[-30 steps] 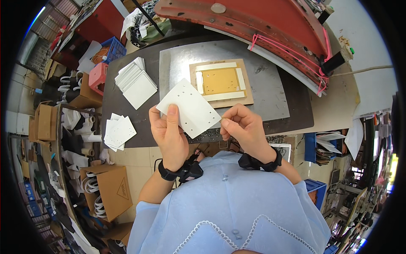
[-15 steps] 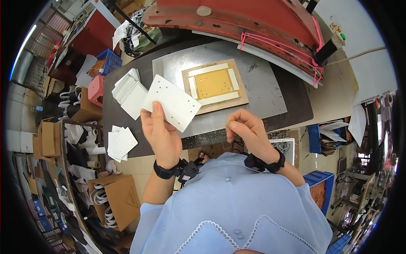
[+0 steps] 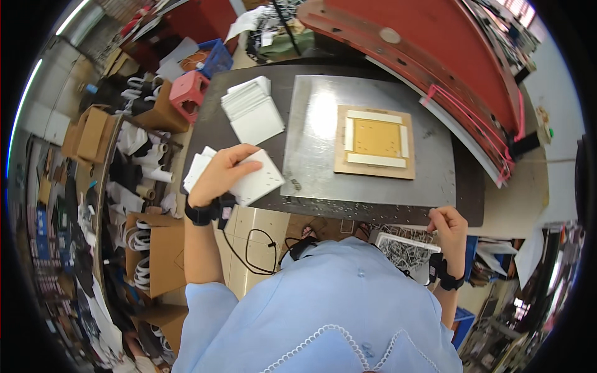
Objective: Operating a manual stamping press to punch holes or indent patterns into small leather pieces.
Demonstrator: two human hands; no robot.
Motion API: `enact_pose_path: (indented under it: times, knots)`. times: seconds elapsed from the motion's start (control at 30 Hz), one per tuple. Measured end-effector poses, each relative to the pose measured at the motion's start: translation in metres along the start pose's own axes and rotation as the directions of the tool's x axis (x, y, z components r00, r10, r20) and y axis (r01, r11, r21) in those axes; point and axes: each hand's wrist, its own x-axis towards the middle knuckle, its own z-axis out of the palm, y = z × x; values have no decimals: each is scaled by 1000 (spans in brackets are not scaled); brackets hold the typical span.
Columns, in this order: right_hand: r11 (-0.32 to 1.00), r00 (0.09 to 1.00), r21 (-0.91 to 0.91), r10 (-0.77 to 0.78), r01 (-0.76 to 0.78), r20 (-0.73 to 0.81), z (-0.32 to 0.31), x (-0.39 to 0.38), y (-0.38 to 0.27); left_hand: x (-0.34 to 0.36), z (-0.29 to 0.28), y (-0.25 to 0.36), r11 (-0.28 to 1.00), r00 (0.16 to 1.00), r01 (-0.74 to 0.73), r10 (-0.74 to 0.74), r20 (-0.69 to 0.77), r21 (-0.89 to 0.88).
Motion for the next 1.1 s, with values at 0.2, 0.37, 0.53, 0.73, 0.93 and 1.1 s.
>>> enact_pose_path:
  times: [0.2,0.37,0.53,0.73,0.93,1.1]
  knots:
    - [995,992,-48,-87,92,89,32,24,-24,-7,-44,-74,742,796,146,305,-523,654]
    - [948,930,-102,-270,303,249,72,34,-54,49,3,-66,807,696,374,82,-713,458]
    - [918,877,-98,-330,385,350,89,38,-63,77,-3,-115,898,677,275,73,-733,343]
    - [943,880,-84,-267,323,393,89,32,-43,75,-3,-116,898,606,240,158,-780,369]
    - [922,857,-70,-325,382,400,86,26,-27,85,-6,-120,956,695,148,83,-714,255]
    - [957,914,-79,-241,281,325,66,31,-18,64,-6,-97,963,647,84,143,-749,256]
